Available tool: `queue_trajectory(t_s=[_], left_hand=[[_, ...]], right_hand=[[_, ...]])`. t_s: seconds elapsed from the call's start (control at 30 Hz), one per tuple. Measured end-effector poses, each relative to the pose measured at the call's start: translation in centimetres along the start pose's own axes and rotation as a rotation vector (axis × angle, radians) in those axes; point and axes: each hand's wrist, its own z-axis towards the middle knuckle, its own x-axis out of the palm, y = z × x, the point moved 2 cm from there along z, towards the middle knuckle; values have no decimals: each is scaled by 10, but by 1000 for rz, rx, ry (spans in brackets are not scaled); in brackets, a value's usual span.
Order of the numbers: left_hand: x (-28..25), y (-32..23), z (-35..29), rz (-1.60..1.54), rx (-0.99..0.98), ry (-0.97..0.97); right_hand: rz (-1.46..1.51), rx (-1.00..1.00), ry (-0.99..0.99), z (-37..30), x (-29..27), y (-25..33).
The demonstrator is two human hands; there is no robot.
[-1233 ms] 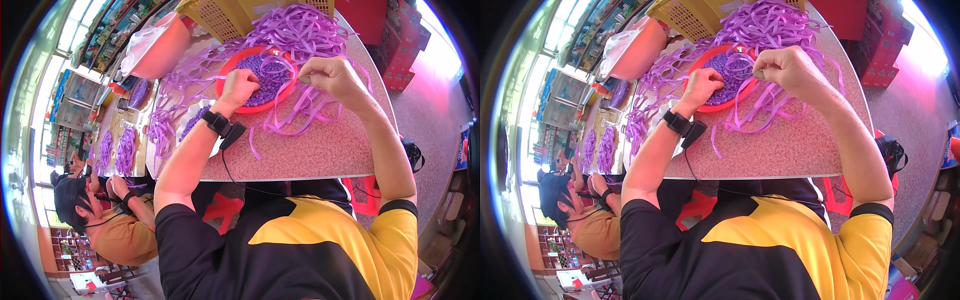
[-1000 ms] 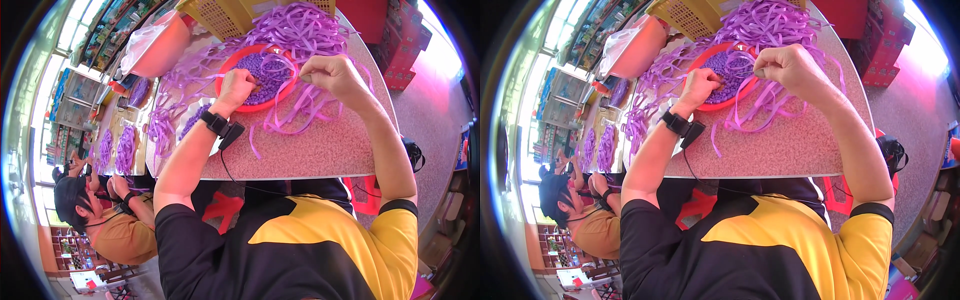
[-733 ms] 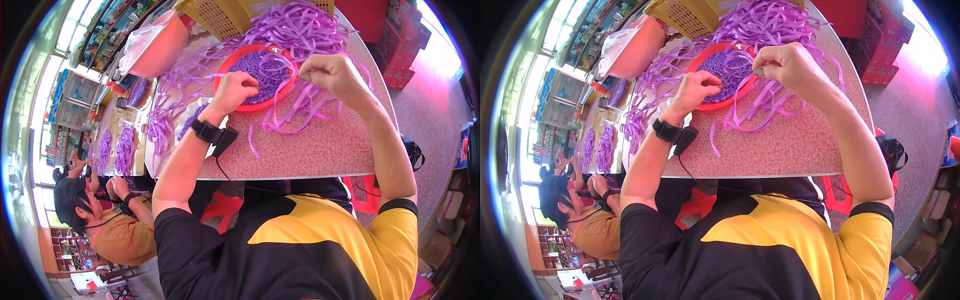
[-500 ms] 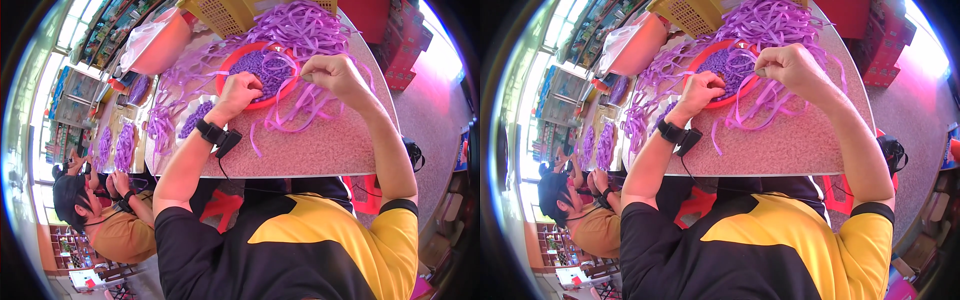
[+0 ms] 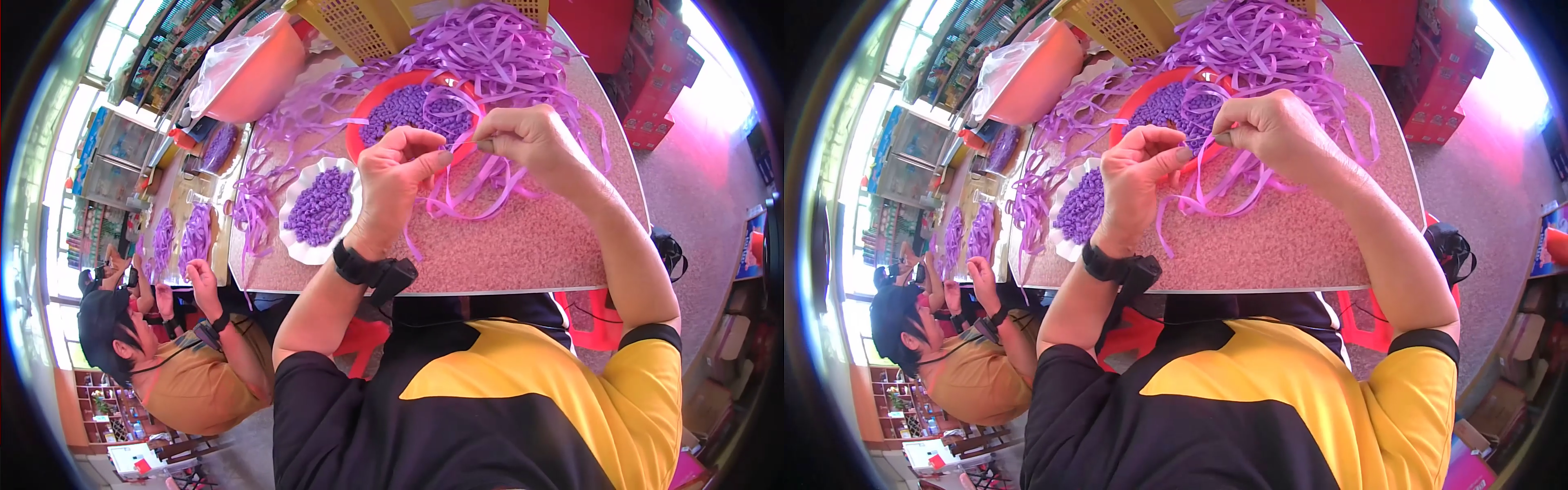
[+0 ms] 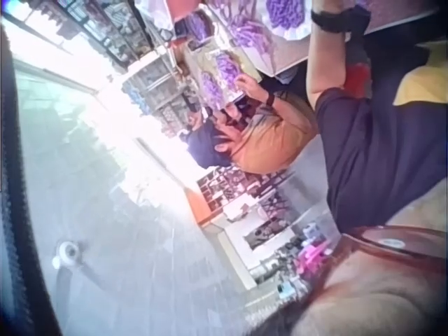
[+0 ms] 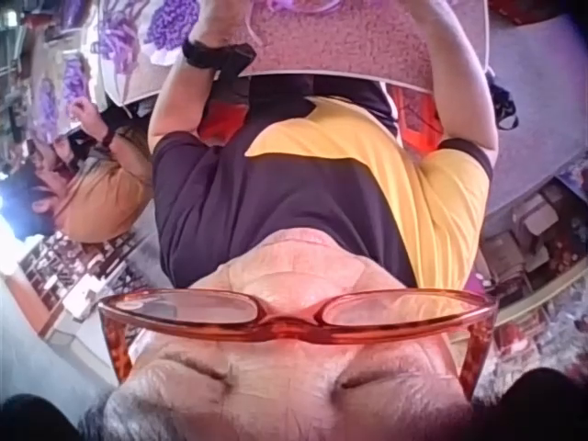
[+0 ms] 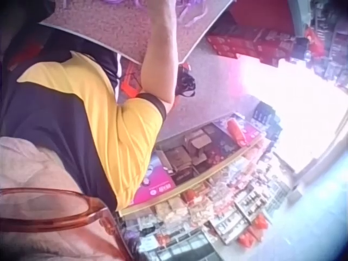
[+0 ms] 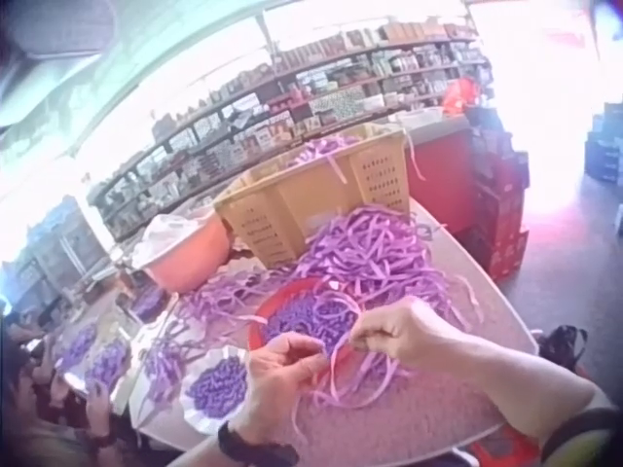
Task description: Assembling toy components by tying purple ribbons and arranging small beads.
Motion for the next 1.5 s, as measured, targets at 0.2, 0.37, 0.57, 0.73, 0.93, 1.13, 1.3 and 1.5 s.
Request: queue_trajectory(t_s=[0.2,0.37,0.57,0.73,0.93,1.13,1.3,1.5], left_hand=[[6,8,-8,-44,33,-60],[7,14,-10,-127,55,-79],[4,20,-11,-191,61,-92],[3,19,-14,-221,62,-106],[4,20,-15,-172,88,-72],[3,14,-17,-185,79,-43],[3,11,-18,-120,143,-48],[2,15,-18,-147,207,-34]], right_hand=[[-48,-5,28,0,9,0],[49,3,9,-1,9,3],[75,-6,-14,0,9,7],[50,5,0,0,9,5],[70,-25,11,-1,14,8],[43,-47,11,-2,19,12],[96,-51,31,-4,20,12],[162,-20,88,-3,22,11]])
